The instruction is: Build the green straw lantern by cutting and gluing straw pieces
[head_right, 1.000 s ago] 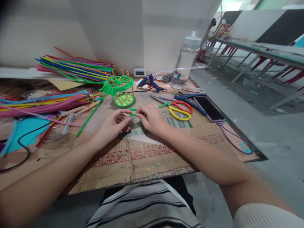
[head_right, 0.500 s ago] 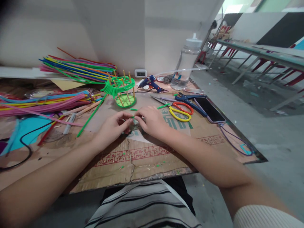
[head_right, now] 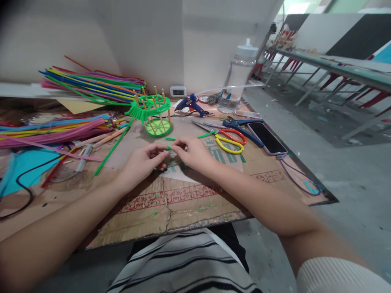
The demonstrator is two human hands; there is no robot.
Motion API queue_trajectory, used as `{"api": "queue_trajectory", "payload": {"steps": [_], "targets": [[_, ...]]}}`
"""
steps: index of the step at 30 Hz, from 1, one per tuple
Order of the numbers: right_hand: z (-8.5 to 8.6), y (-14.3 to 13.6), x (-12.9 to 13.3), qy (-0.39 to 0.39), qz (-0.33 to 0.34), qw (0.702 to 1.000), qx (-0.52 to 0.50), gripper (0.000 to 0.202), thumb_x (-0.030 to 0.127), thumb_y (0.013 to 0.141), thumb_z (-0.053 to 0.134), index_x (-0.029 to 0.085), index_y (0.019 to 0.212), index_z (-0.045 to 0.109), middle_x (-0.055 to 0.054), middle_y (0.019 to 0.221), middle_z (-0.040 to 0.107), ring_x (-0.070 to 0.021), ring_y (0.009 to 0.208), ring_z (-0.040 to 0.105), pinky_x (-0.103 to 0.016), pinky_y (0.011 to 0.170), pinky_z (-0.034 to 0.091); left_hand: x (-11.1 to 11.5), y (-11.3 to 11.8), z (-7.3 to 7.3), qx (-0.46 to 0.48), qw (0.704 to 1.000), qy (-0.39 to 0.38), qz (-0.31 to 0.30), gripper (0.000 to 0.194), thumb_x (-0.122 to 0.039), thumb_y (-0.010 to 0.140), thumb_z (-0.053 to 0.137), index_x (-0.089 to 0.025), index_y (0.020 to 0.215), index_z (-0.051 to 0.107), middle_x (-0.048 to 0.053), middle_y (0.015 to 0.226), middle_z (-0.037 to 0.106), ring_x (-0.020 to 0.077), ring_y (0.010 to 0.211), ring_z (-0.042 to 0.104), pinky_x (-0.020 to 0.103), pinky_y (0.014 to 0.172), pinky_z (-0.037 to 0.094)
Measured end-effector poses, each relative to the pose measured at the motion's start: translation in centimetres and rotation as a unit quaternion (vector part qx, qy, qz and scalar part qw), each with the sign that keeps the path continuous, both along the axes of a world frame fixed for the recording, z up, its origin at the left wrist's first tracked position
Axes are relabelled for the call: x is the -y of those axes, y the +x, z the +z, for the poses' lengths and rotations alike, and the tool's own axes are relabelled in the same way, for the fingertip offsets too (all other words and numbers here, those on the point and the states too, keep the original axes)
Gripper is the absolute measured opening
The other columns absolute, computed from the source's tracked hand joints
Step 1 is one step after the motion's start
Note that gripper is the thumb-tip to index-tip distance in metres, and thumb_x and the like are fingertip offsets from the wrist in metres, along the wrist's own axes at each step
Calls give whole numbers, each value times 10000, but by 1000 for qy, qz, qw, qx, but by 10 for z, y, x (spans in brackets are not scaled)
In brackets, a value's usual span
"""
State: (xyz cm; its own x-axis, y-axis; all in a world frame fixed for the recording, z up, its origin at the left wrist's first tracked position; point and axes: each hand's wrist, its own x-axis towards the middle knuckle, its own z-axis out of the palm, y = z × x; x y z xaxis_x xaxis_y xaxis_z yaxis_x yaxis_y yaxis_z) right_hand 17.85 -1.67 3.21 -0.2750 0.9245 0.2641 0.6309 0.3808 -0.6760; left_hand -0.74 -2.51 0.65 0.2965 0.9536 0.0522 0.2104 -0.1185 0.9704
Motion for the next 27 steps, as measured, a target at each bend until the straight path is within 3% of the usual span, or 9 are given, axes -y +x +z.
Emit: {"api": "queue_trajectory", "payload": {"steps": [27], "targets": [[0,0,-1,-33,7,999,-3,137,244,880,613,163,826,708,-25,757,712,-154,711,616,-264,665,418,1,4,2,48,998,-45,13,311,-400,777,698,-126,920,667,2,698,657,97,529,598,226,530,515]]}}
